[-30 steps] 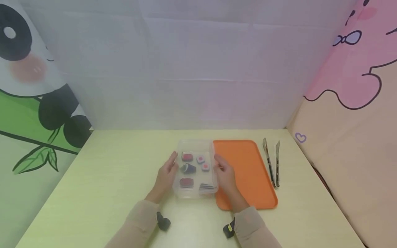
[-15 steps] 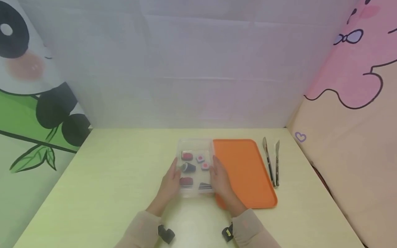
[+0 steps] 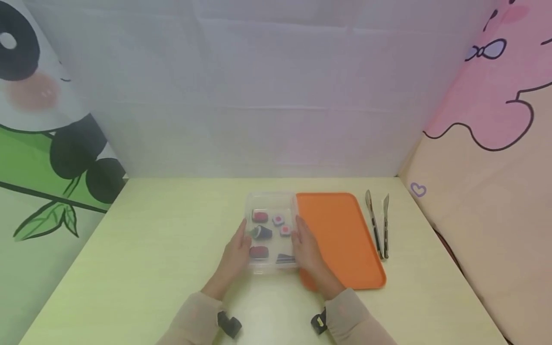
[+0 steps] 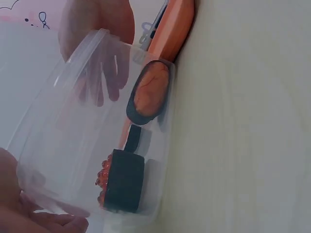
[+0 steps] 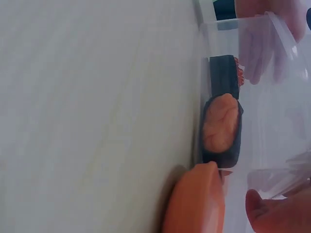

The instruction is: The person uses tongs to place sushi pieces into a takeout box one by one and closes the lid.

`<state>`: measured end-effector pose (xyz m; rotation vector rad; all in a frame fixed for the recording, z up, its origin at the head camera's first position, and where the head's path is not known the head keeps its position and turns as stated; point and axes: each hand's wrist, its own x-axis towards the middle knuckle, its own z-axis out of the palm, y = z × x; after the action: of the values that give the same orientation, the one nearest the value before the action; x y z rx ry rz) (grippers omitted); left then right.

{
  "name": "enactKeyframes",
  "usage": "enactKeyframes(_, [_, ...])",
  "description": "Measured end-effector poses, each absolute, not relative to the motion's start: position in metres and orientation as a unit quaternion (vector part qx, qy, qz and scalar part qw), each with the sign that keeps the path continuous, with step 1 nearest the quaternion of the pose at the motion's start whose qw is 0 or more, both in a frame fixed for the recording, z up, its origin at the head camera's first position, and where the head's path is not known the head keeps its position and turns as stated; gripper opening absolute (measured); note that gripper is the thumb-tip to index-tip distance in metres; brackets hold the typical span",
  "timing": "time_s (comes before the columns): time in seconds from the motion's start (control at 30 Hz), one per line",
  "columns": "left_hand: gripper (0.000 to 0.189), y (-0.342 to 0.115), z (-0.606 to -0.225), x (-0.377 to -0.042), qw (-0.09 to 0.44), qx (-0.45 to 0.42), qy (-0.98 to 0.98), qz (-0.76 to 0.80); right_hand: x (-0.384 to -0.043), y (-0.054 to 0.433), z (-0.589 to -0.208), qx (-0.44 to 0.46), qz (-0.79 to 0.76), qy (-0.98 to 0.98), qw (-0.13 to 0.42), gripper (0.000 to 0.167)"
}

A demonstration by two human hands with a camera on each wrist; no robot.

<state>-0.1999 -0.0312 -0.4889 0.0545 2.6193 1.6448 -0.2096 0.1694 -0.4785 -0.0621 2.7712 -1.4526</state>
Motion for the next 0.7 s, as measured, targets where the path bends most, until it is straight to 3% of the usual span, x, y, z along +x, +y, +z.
enactKeyframes(0.3, [0.056,-0.044,-0.487,-0.235,0.058,0.049,0.859,0.506,-0.247,0.169,-0.476,-0.062,-0.459,0.886,0.020,0.054])
enactKeyframes(0.53, [0.054,-0.044,-0.488,-0.239,0.038,0.052,0.861,0.504,-0.250,0.169,-0.477,-0.066,-0.480,0.874,0.033,0.056])
enactKeyframes(0.7, [0.056,-0.045,-0.485,-0.247,0.071,0.050,0.863,0.498,-0.253,0.170,-0.470,-0.044,-0.479,0.876,0.040,0.057])
